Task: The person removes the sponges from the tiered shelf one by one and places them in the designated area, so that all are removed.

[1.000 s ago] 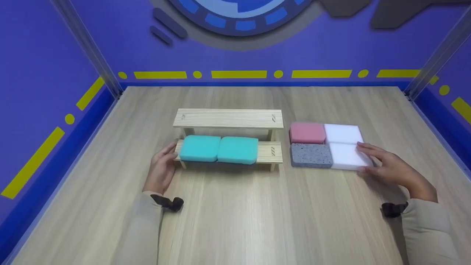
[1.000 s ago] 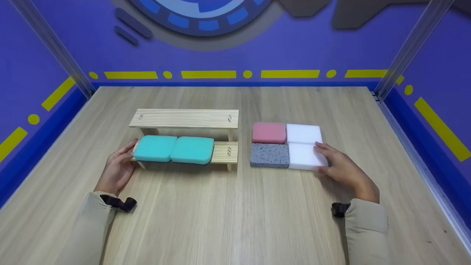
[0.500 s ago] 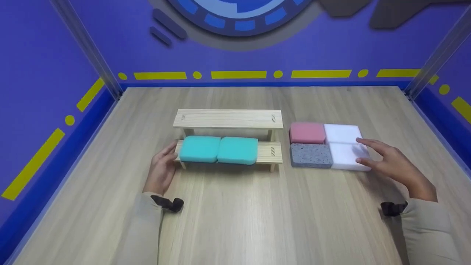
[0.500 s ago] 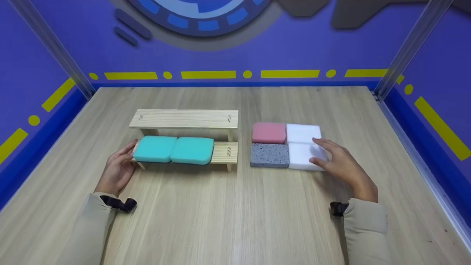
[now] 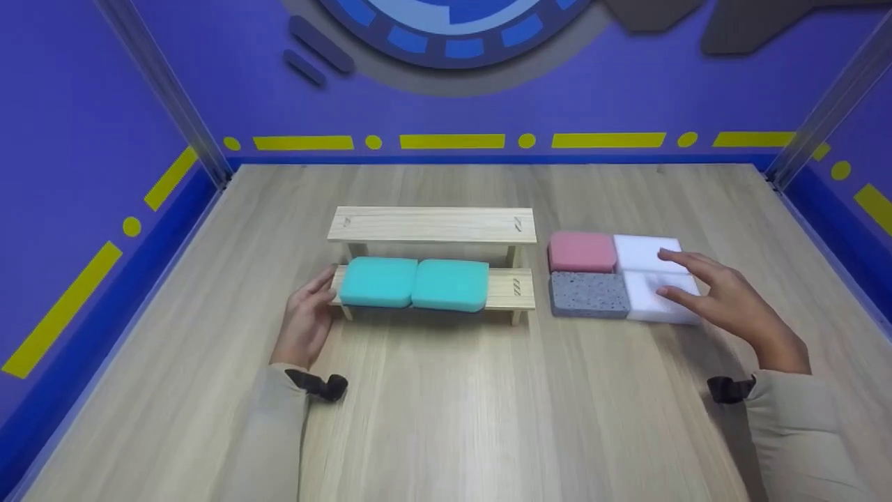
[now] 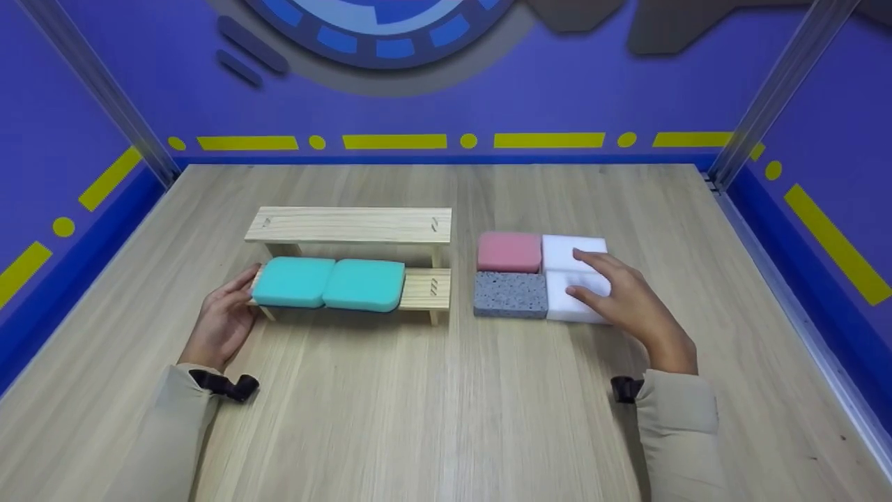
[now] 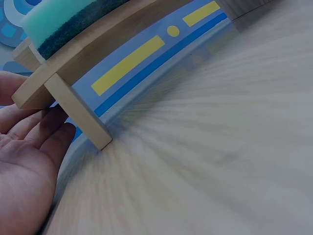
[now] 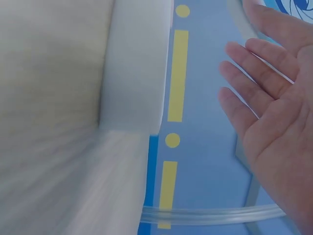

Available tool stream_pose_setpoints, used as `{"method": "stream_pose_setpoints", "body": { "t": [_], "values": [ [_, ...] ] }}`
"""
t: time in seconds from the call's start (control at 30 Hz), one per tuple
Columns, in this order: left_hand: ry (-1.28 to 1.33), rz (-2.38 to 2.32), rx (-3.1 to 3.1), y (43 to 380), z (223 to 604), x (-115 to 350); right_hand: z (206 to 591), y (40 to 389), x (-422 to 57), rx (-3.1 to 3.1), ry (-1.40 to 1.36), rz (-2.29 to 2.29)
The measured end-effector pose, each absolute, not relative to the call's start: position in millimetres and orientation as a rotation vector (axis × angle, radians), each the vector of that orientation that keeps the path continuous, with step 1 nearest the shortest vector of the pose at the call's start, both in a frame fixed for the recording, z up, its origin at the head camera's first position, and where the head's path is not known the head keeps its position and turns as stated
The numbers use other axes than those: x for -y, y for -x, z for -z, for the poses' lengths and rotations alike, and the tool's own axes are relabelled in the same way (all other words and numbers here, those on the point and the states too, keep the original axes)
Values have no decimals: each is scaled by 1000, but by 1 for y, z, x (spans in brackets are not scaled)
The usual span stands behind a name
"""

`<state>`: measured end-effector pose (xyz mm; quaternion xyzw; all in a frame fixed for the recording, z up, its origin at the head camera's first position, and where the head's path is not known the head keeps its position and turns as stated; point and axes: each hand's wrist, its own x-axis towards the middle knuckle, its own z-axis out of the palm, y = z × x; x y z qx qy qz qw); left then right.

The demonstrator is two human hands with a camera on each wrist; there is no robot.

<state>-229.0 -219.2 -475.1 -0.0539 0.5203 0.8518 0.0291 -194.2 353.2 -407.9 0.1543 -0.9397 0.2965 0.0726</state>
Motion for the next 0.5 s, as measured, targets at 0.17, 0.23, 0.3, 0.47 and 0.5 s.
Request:
{"method": "stream_pose_setpoints", "body": {
  "t": [0.17,0.23,0.3,0.47,0.5],
  "values": [
    [169,-2649,-1587,229,475,219,403,198,-342,2799,-518,-901],
    [167,-2658,-1581,229,475,219,401,199,-337,2799,-535,-884],
    [165,-2662,-1579,229,476,219,400,201,-331,2799,-555,-872],
    [162,-2654,-1586,229,476,220,398,204,-316,2788,-611,-821],
    [161,-2651,-1589,229,475,220,397,205,-313,2781,-630,-820]
  ]
}}
